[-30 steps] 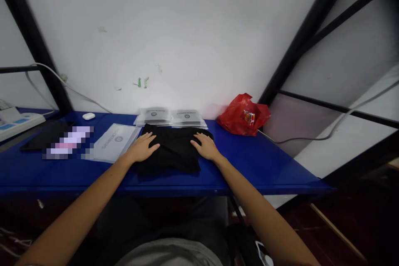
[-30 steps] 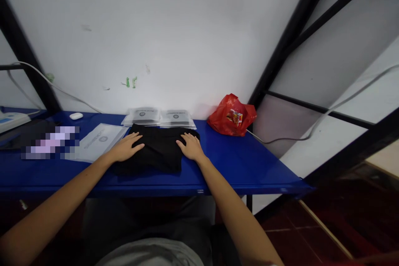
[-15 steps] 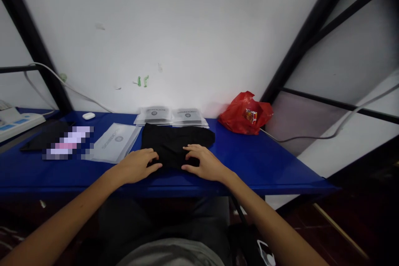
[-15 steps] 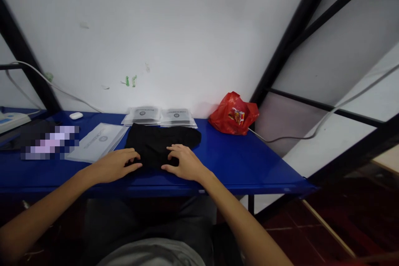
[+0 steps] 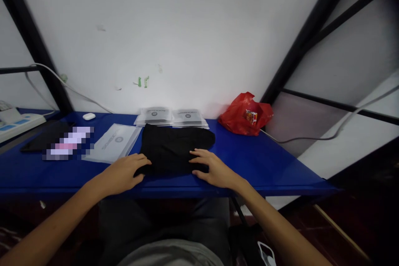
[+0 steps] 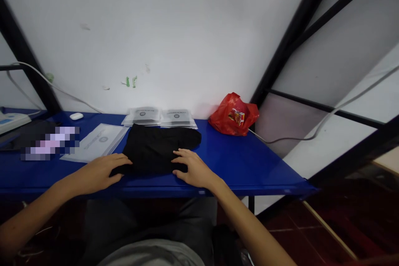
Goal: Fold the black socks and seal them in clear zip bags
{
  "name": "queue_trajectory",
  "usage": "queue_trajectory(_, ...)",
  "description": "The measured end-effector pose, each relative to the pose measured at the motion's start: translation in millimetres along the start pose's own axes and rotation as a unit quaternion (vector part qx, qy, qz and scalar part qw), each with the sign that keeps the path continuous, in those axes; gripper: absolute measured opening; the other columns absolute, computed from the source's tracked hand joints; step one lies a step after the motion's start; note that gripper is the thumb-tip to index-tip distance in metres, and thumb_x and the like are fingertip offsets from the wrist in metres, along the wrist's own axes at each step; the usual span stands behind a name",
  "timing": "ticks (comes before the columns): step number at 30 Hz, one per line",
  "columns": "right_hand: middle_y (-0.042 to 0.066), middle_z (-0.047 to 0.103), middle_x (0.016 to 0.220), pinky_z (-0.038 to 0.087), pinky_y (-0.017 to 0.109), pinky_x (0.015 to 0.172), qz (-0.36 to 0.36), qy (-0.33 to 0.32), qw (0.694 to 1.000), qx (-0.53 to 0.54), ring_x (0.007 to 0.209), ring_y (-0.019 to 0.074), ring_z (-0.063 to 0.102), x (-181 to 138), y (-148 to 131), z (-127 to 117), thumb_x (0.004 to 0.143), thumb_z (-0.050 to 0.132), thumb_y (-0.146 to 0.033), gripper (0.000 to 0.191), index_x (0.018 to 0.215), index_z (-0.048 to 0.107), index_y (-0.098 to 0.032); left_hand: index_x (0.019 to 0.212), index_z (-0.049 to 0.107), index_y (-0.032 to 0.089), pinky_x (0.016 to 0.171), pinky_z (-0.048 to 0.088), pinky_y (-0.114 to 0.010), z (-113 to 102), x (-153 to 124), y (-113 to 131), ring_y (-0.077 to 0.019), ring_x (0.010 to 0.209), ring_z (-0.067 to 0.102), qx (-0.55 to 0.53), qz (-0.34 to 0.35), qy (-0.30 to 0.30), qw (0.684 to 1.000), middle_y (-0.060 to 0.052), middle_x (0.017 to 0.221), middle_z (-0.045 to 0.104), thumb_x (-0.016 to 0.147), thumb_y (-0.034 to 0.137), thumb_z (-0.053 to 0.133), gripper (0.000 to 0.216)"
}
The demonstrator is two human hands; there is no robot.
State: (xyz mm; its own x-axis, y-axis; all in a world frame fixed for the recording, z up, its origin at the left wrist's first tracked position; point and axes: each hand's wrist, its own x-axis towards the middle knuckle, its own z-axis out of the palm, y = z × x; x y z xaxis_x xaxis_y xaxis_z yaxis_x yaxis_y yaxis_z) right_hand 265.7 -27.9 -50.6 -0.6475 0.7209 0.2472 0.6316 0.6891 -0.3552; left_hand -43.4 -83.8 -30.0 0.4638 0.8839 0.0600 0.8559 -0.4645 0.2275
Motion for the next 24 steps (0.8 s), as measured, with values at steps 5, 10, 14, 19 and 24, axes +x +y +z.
queue_trajectory(5, 0.009, 0.059, 0.122, 0.037, 0.047, 0.101, -0.044, 0.069, 0.996, -0.027, 0.12, 0.0248, 0.048, 1.3, -1.9, 3.8, 0.078, 0.057, -0.019, 0.018, 0.093, 0.066, -0.022, 0.107, 0.059, 0.019, 0.086, 0.044, -0.036, 7.2, 2.0, -1.3, -0.0209, 0.096, 0.059, 0.039, 0.0, 0.05, 0.998, -0.006, 0.105, 0.063, 0.084, 0.019, 0.039, 0.03)
queue_trajectory(10, 0.009, 0.061, 0.118, 0.039, 0.045, 0.1, -0.039, 0.074, 0.996, -0.039, 0.118, 0.0241, 0.05, 2.7, -0.6, 3.2, 0.079, 0.057, -0.019, 0.012, 0.086, 0.066, -0.02, 0.099, 0.06, 0.02, 0.083, 0.043, -0.033, 8.4, 1.5, -4.1, -0.0193, 0.093, 0.058, 0.034, 0.019, 0.07, 0.997, -0.004, 0.098, 0.064, 0.083, 0.02, 0.042, 0.024)
queue_trajectory(14, 0.008, 0.061, 0.119, 0.04, 0.044, 0.098, -0.014, 0.05, 0.999, -0.005, 0.117, 0.0235, 0.05, 1.1, -2.9, -5.6, 0.079, 0.058, -0.022, 0.008, 0.083, 0.066, -0.021, 0.094, 0.061, 0.022, 0.08, 0.043, -0.031, 0.7, -3.4, -2.4, -0.0184, 0.089, 0.059, -0.014, -0.015, 0.053, 0.998, -0.003, 0.096, 0.064, 0.084, 0.025, 0.041, 0.022)
queue_trajectory(19, 0.007, 0.062, 0.118, 0.042, 0.039, 0.095, 0.02, 0.016, 0.998, 0.063, 0.11, 0.0203, 0.056, 4.8, -13.3, -26.6, 0.08, 0.059, -0.026, 0.008, 0.077, 0.064, -0.021, 0.092, 0.063, 0.024, 0.074, 0.043, -0.029, -18.5, -4.1, 3.8, -0.0181, 0.082, 0.06, -0.11, -0.082, 0.033, 0.99, 0.0, 0.088, 0.066, 0.085, 0.038, 0.041, 0.027)
queue_trajectory(24, 0.005, 0.065, 0.112, 0.044, 0.037, 0.09, 0.044, 0.011, 0.996, 0.075, 0.102, 0.0196, 0.06, 25.7, -18.5, -45.6, 0.082, 0.057, -0.028, 0.019, 0.065, 0.062, -0.02, 0.086, 0.061, 0.021, 0.057, 0.04, -0.025, -34.2, 11.2, 1.3, -0.0156, 0.06, 0.056, -0.16, -0.135, 0.067, 0.975, 0.002, 0.064, 0.06, 0.082, 0.043, 0.044, 0.029)
